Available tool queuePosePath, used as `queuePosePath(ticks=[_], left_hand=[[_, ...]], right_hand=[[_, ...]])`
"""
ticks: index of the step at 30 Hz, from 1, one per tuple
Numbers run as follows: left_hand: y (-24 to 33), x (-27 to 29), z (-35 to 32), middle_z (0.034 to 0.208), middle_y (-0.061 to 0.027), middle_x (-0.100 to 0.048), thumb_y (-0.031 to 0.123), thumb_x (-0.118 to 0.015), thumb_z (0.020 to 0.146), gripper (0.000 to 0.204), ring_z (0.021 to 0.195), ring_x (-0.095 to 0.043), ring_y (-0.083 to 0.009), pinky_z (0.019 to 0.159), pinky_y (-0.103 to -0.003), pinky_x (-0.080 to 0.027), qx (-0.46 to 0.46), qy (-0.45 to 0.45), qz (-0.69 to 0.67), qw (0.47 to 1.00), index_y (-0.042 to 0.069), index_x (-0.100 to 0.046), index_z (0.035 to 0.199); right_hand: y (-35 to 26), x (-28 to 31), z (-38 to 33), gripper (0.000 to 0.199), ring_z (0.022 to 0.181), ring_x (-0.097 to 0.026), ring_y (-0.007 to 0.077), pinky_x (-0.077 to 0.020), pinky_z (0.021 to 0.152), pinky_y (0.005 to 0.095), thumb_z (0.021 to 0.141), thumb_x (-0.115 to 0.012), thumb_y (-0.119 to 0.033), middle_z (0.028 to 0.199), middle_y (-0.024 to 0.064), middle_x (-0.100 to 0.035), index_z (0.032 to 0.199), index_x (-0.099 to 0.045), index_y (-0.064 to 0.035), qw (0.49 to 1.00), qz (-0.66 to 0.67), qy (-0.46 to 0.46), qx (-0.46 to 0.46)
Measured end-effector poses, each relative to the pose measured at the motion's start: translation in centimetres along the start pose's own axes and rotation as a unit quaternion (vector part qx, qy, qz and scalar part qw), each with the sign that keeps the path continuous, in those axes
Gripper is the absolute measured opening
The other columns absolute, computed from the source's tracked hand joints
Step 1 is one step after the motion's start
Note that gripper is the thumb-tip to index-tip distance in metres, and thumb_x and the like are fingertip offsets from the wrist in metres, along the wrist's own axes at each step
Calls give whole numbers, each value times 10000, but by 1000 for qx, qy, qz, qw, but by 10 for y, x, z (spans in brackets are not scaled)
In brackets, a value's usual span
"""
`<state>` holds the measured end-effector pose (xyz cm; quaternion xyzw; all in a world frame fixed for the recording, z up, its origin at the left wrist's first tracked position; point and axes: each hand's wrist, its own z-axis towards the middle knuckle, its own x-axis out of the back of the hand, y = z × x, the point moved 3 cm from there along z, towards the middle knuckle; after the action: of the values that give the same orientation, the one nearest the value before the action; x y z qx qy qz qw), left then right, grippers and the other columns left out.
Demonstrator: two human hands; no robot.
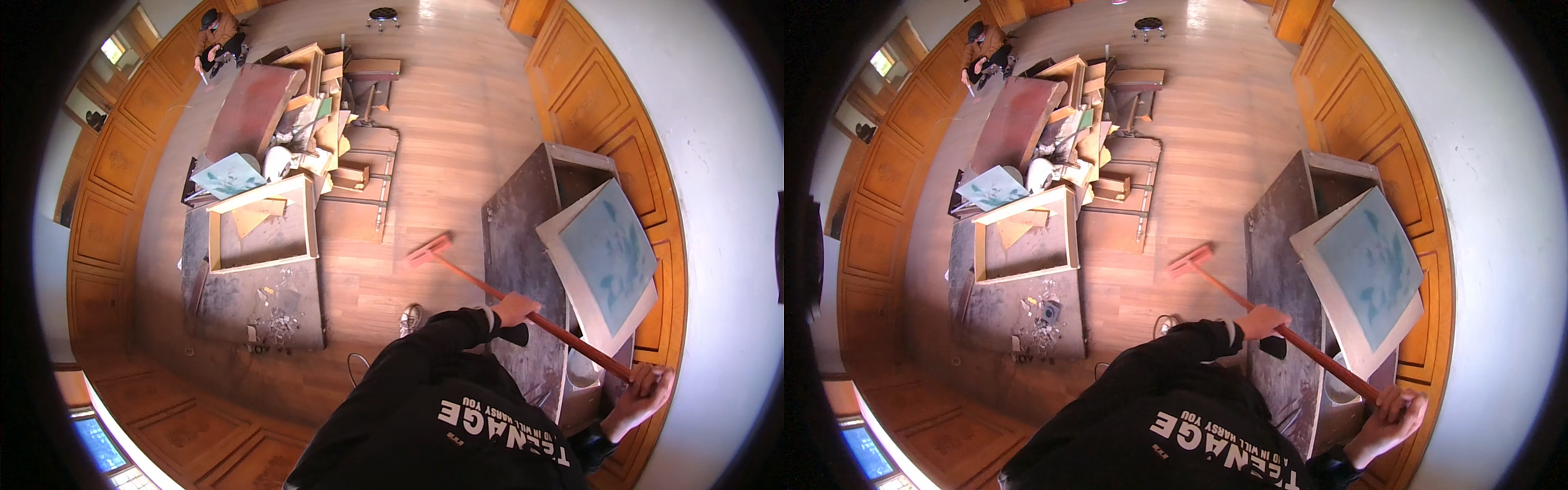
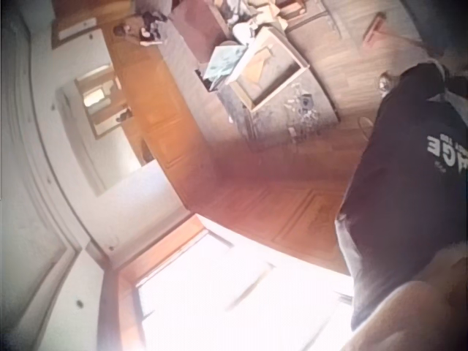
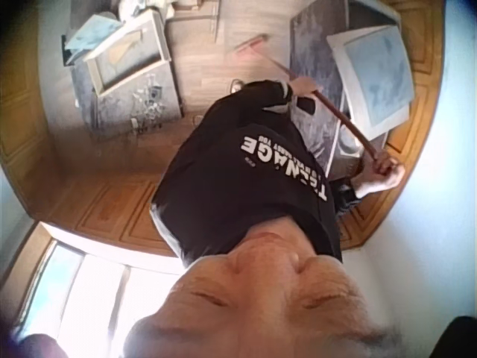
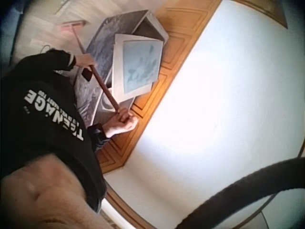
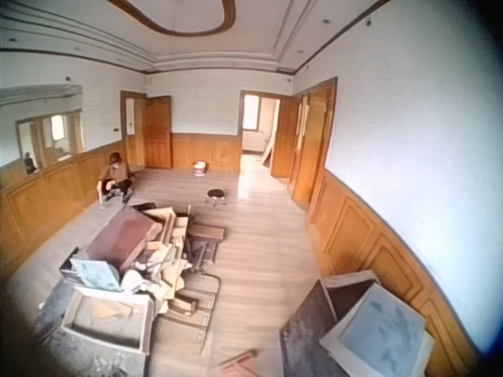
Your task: The person sweeps a large room with a red broom, moving debris and dust toward a central area. The person navigates around furniture, a bucket, and other people working in the room.
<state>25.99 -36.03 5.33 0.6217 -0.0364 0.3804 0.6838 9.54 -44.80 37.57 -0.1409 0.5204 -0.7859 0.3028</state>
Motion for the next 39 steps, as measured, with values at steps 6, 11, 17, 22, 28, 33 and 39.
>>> queuePosePath(ticks=[6,11,17,22,28,33,39], left_hand=[[-12,-3,21,804,-86,-613,263,-706,716,243,815,-595,-309,660,-460,-404,-11,6,17,1000,122,-548,835],[-51,26,-16,852,-66,-596,169,-681,721,198,871,-568,-297,745,-451,-373,29,57,70,995,125,-551,863],[-76,49,-27,794,-63,-577,112,-607,739,117,810,-549,-310,710,-444,-367,42,67,109,991,141,-536,827],[-41,34,-22,712,-85,-583,94,-638,703,143,746,-575,-323,651,-435,-383,-9,-13,7,1000,127,-526,786],[-57,41,-18,732,-95,-593,99,-579,722,95,764,-591,-322,661,-470,-408,-38,-30,53,997,133,-557,807],[-111,78,-31,764,-78,-544,118,-534,775,59,832,-542,-282,761,-415,-374,38,80,158,983,136,-539,831],[-84,96,-18,900,-84,-549,13,-582,691,258,955,-512,-299,875,-471,-323,22,77,121,990,138,-555,916]], right_hand=[[10,-7,-16,300,450,-235,63,-284,475,229,976,-449,-255,505,-35,-258,759,-495,-53,1000,-3,-3,-2],[44,-36,-25,298,433,-233,58,-269,464,234,968,-475,-269,491,-50,-248,760,-509,-58,994,83,19,-67],[49,-62,-35,334,420,-260,80,-264,466,268,952,-501,-273,455,-36,-295,707,-499,-46,992,89,-51,-77],[11,-44,-43,349,372,-277,76,-299,437,255,911,-573,-261,420,-29,-331,679,-542,-2,984,71,-129,-105],[29,-47,-55,399,424,-364,112,-368,577,324,847,-631,-306,446,10,-429,679,-616,55,970,4,-192,-147],[94,-83,-91,159,554,-396,57,-288,548,192,868,-529,-53,682,-7,-523,790,-638,33,916,-91,-212,-328],[152,-136,-73,171,516,-347,10,-238,469,188,906,-536,-122,621,-64,-452,839,-638,-2,917,-69,-213,-332]])
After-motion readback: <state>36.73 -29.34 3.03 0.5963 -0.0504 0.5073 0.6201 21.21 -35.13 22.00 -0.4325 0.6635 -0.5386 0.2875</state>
